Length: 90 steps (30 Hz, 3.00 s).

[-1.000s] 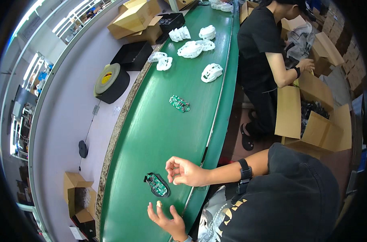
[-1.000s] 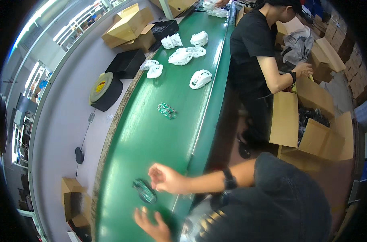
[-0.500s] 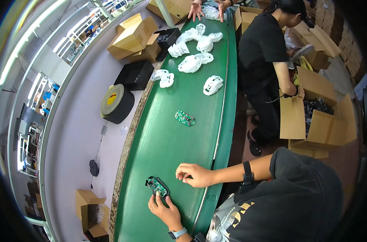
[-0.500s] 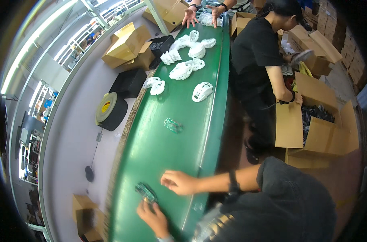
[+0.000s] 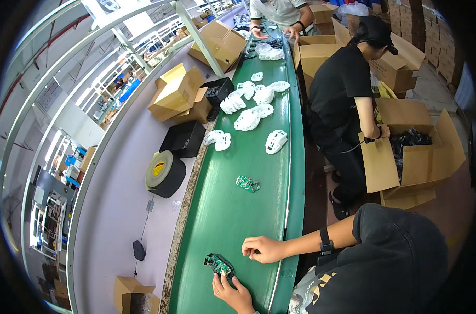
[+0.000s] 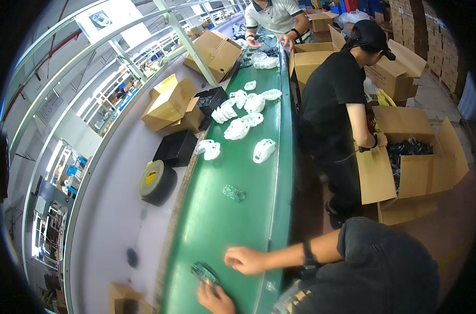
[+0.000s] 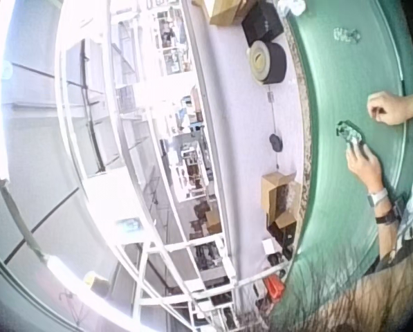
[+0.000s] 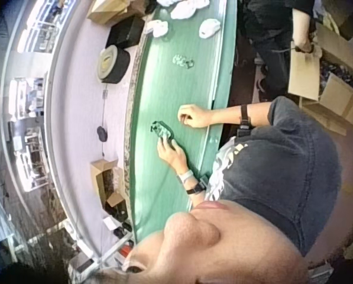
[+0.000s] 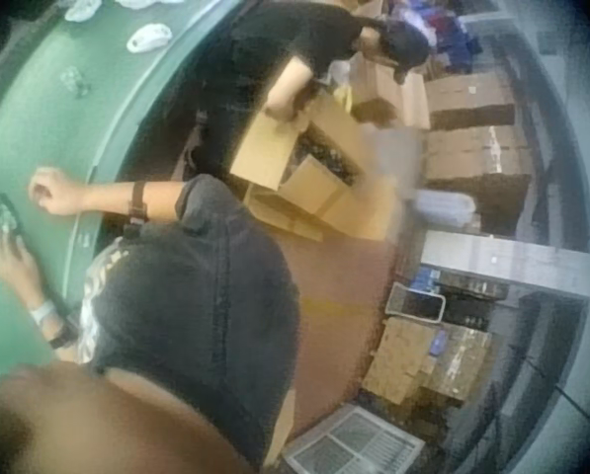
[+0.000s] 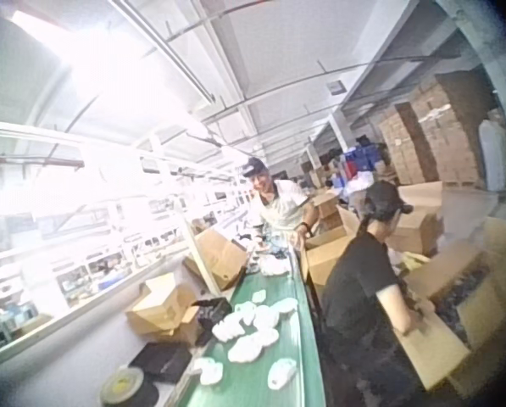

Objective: Inspecting and assembling the internal components and shells of computer mice on a factory conveyor belt.

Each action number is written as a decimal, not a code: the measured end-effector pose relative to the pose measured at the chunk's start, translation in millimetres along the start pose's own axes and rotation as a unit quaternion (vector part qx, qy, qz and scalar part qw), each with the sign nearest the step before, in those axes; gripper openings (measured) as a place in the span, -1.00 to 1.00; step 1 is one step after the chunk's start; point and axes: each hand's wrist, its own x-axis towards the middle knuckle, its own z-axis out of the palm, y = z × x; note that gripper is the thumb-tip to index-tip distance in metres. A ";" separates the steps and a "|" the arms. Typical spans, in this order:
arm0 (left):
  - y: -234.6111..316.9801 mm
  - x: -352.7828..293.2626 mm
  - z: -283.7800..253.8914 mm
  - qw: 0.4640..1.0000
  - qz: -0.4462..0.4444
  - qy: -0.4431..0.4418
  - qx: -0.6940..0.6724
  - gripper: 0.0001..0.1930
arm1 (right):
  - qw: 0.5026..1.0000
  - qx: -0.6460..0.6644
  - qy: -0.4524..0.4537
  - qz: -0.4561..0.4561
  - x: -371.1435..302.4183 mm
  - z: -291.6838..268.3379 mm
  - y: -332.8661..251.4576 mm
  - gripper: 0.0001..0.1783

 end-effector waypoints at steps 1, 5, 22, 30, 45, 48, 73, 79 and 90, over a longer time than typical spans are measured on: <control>-4.1 -3.5 1.8 1.000 0.002 0.006 -0.005 -0.56 | 1.000 -0.002 -0.002 0.000 -0.7 2.5 -0.5 -0.81; -5.5 -2.6 4.5 0.998 0.007 0.033 -0.050 -0.61 | 0.999 -0.042 0.000 0.003 0.3 0.5 3.5 -0.81; -3.1 -4.9 9.8 0.967 -0.150 0.031 -0.205 -0.69 | 0.970 -0.210 0.102 -0.063 49.7 -52.5 12.8 -0.78; -2.3 -6.9 6.7 0.957 -0.140 0.042 -0.250 -0.68 | 0.840 -0.475 0.250 0.075 103.6 -129.2 58.0 -0.33; -22.6 0.2 -13.7 0.601 -0.267 0.031 -0.753 -0.70 | 0.889 -0.251 -0.256 -0.285 52.2 52.9 -63.5 -0.45; -18.6 -6.4 -24.8 0.630 -0.367 0.093 -0.678 -0.76 | 0.890 -0.281 -0.159 -0.321 49.1 80.6 -86.4 -0.43; -322.3 -535.7 -365.9 0.305 -0.492 0.812 0.077 -0.86 | 0.892 -0.236 -0.346 -0.170 4.4 170.0 -32.7 -0.77; -337.8 -566.9 -369.7 0.271 -0.526 0.794 0.136 -0.62 | 0.885 -0.244 -0.356 -0.175 5.4 169.0 -31.1 -0.72; -321.7 -536.1 -363.0 0.350 -0.672 0.503 0.416 -0.46 | 0.890 -0.221 -0.347 -0.197 11.4 173.0 -42.9 -0.75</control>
